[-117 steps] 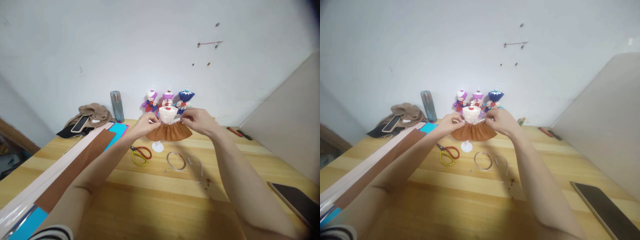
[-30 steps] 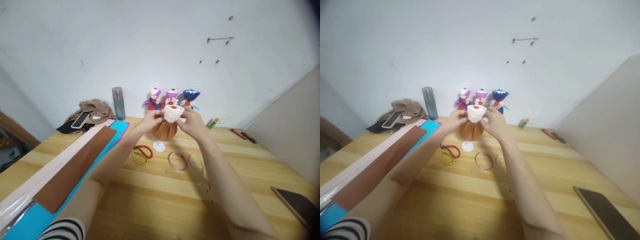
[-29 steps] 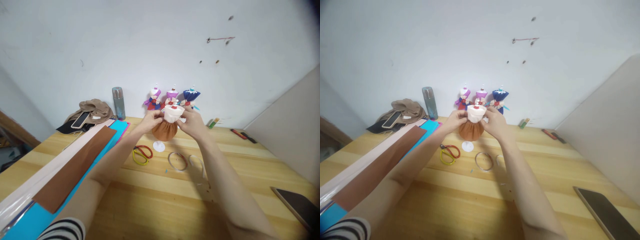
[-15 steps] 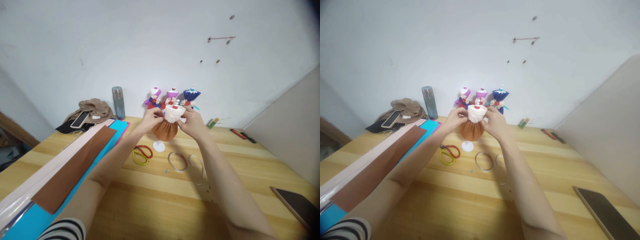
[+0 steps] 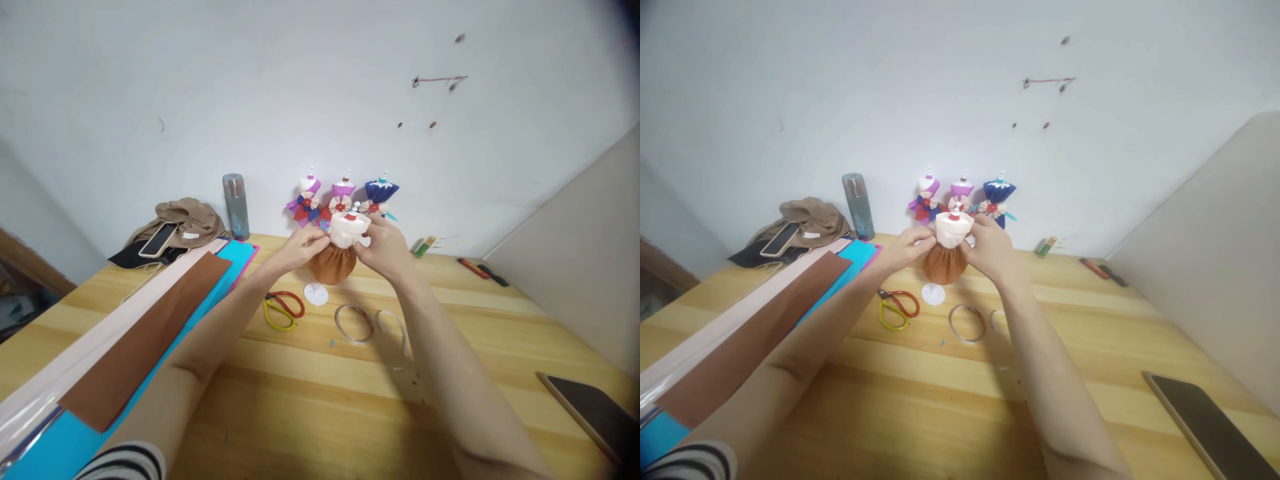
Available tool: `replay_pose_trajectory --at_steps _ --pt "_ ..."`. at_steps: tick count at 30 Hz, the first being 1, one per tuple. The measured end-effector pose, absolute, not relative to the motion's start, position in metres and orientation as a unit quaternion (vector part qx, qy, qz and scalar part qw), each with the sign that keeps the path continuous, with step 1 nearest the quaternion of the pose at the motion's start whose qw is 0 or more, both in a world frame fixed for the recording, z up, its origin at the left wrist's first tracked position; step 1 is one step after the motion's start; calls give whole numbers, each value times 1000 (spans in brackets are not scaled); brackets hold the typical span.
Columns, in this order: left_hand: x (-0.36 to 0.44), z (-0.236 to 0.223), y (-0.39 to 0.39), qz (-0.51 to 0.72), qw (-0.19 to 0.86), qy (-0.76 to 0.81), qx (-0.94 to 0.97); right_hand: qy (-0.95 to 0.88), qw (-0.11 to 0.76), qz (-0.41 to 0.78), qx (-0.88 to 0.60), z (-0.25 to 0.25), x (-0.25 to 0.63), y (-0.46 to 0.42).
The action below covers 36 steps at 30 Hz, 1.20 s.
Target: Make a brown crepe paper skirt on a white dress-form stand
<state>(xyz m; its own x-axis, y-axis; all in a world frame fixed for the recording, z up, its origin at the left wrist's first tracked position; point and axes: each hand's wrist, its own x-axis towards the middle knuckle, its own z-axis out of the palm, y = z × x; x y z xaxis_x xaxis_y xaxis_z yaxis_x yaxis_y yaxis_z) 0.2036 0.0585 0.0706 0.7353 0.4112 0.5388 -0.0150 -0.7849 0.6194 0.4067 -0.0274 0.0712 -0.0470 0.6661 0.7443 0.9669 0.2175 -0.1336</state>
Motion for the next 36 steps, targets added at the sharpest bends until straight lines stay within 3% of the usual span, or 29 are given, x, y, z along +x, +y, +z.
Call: replay_pose_trajectory --at_steps 9,24,36 --pt "215 59 28 431 250 222 838 -674 365 -199 -611 75 398 -33" --pt "213 63 64 368 378 145 837 -650 381 -203 -626 71 396 -35" --pt "212 53 80 322 482 99 809 -639 389 -279 -603 66 383 -44"
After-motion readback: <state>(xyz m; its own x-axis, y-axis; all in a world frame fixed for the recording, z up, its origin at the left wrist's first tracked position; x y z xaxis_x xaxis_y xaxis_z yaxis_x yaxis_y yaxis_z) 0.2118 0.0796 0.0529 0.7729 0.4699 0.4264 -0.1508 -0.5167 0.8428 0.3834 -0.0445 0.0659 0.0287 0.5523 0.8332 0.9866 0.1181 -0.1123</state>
